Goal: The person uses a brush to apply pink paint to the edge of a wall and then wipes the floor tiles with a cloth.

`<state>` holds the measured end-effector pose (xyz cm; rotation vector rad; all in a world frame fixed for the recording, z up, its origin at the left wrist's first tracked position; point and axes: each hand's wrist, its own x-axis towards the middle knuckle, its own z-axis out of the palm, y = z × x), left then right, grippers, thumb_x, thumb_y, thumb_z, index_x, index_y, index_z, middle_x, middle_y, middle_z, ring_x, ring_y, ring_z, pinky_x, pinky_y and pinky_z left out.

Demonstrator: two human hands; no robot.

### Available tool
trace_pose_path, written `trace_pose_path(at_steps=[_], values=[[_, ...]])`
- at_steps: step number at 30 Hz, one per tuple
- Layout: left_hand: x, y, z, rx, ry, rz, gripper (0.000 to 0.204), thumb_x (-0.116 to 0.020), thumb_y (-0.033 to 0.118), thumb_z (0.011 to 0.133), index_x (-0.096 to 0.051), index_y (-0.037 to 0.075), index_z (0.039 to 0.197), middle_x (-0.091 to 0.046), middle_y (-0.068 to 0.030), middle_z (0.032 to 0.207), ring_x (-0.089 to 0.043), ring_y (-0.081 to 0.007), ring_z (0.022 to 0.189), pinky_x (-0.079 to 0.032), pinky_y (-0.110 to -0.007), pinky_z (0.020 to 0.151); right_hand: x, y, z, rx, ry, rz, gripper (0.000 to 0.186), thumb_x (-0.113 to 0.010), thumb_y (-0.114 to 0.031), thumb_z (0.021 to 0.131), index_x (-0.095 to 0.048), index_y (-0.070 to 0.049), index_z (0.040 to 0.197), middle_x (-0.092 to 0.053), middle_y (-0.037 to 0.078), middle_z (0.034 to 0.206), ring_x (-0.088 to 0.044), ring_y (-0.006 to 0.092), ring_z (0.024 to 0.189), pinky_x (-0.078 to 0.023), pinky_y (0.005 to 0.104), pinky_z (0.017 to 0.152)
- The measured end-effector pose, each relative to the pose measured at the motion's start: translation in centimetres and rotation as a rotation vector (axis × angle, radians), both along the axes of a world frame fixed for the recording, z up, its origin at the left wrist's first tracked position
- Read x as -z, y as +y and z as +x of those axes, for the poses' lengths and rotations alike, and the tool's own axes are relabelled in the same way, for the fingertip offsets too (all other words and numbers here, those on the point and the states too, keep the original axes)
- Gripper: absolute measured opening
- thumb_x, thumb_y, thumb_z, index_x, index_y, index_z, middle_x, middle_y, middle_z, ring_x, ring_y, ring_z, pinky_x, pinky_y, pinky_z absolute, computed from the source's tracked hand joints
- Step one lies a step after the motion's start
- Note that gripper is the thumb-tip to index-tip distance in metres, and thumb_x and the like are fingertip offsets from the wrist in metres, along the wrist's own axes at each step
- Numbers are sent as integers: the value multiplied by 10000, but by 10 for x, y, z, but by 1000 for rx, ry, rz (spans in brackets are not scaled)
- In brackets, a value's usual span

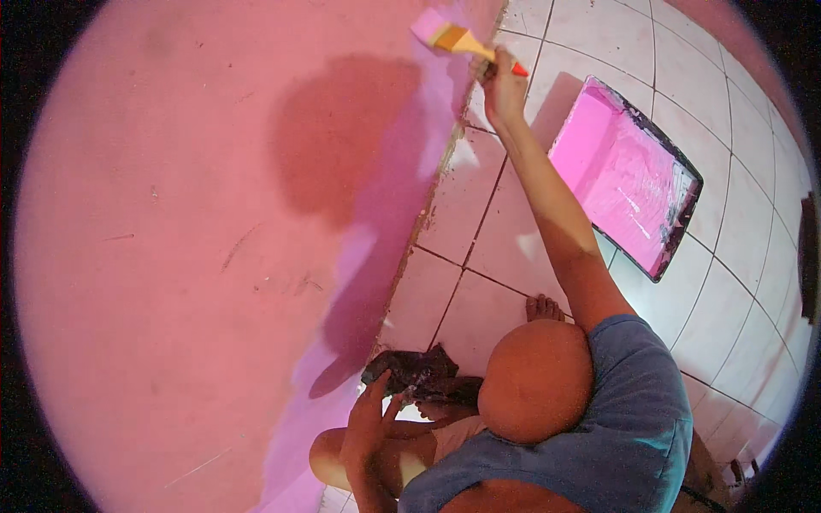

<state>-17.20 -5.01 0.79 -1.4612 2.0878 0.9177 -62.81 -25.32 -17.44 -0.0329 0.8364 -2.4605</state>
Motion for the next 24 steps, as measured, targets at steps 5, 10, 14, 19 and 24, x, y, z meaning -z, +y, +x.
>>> trace_pose_path(at_steps=[5, 10, 14, 19, 24], values=[[3, 2, 5, 24, 28, -36, 518, -546, 321, 917, -410, 56, 1340, -540, -233, 1204, -530, -400, 1101, -431, -452, 911, 79, 17, 4, 123, 424, 438, 246, -555, -219, 935, -639, 12, 942, -614, 62, 699, -572, 125, 600, -482, 264, 569], [-3, 2, -5, -21, -8, -27, 513, -549, 320, 916, -418, 52, 1333, -538, -233, 1211, -527, -400, 1109, -428, -454, 917, 16, 25, 36, 66, 792, 644, 264, -546, -205, 942, -643, 38, 908, -606, 70, 663, -573, 107, 607, -472, 255, 561], [-4, 3, 0, -29, -24, -20, 508, -549, 313, 916, -419, 50, 1331, -537, -234, 1212, -523, -392, 1117, -429, -448, 920, -36, 17, 27, 77, 708, 404, 273, -540, -219, 941, -632, 38, 952, -623, 82, 703, -586, 125, 633, -475, 251, 584], [-2, -1, -5, 10, -8, -29, 509, -548, 312, 916, -413, 59, 1337, -534, -246, 1211, -520, -395, 1121, -427, -442, 924, 13, 20, 4, -126, 13, -26, 324, -517, -264, 944, -593, 22, 1075, -650, 93, 844, -627, 142, 730, -493, 249, 651], [-2, -2, -7, 10, 17, -27, 512, -548, 319, 913, -405, 91, 1348, -538, -251, 1191, -526, -403, 1101, -420, -457, 924, 91, 33, 32, 4, 178, 456, 296, -546, -272, 942, -653, 2, 976, -645, 49, 759, -584, 95, 657, -461, 240, 578]])
